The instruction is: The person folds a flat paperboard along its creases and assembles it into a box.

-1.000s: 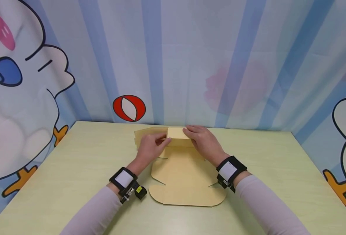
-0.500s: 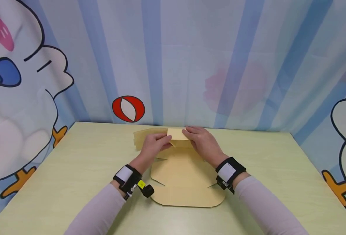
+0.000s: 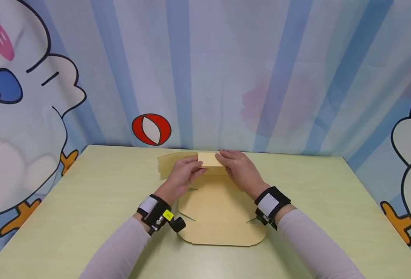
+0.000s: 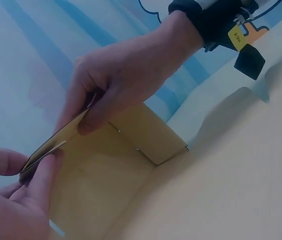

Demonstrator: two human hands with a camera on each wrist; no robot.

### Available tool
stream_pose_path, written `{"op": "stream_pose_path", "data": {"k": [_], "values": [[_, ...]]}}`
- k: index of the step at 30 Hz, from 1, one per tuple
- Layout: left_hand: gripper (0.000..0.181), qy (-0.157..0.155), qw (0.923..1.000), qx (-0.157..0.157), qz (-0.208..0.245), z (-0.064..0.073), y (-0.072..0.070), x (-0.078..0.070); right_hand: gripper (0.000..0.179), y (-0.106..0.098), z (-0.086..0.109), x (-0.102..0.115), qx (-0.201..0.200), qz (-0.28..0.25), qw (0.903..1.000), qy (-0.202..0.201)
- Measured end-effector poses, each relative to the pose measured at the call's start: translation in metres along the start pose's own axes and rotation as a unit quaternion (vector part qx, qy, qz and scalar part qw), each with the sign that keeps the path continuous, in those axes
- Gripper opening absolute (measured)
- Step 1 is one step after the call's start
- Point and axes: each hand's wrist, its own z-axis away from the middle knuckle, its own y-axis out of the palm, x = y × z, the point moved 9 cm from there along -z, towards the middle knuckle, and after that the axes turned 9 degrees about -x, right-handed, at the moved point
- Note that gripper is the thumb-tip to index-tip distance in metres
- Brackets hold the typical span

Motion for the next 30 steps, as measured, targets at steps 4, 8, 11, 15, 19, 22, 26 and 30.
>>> {"op": "stream_pose_path", "data": {"k": [4, 8, 11, 15, 19, 22, 26, 30], "values": [[0.039, 0.001, 0.9998, 0.018, 0.01, -0.001, 0.001, 0.001, 0.049, 0.0, 0.0, 0.001, -0.001, 0.001, 1.0, 0.001], [0.041, 0.0, 0.9993, 0.032, 0.02, -0.001, 0.002, 0.002, 0.049, -0.001, 0.0, 0.002, 0.0, 0.005, 1.0, 0.001], [0.04, 0.0, 0.9992, 0.032, 0.023, 0.0, 0.002, 0.001, 0.049, -0.001, 0.0, 0.002, -0.001, 0.005, 1.0, 0.001], [0.04, -0.003, 0.9991, 0.034, 0.025, 0.0, 0.002, 0.001, 0.048, -0.001, 0.0, 0.001, -0.002, 0.004, 1.0, 0.003], [0.041, -0.005, 0.9992, 0.037, 0.016, 0.001, 0.002, 0.0, 0.047, 0.0, 0.0, 0.001, 0.001, 0.003, 1.0, 0.003], [0.042, -0.003, 0.9995, 0.031, -0.004, 0.001, -0.001, 0.001, 0.047, 0.0, 0.0, 0.0, 0.002, 0.003, 1.0, 0.003], [0.043, 0.01, 0.9987, 0.018, -0.045, 0.001, -0.008, 0.002, 0.047, 0.0, 0.0, 0.0, 0.004, 0.003, 1.0, 0.004], [0.044, 0.03, 0.9966, 0.009, -0.077, 0.003, -0.016, 0.0, 0.047, 0.0, 0.0, 0.0, 0.003, 0.004, 1.0, 0.005]]}}
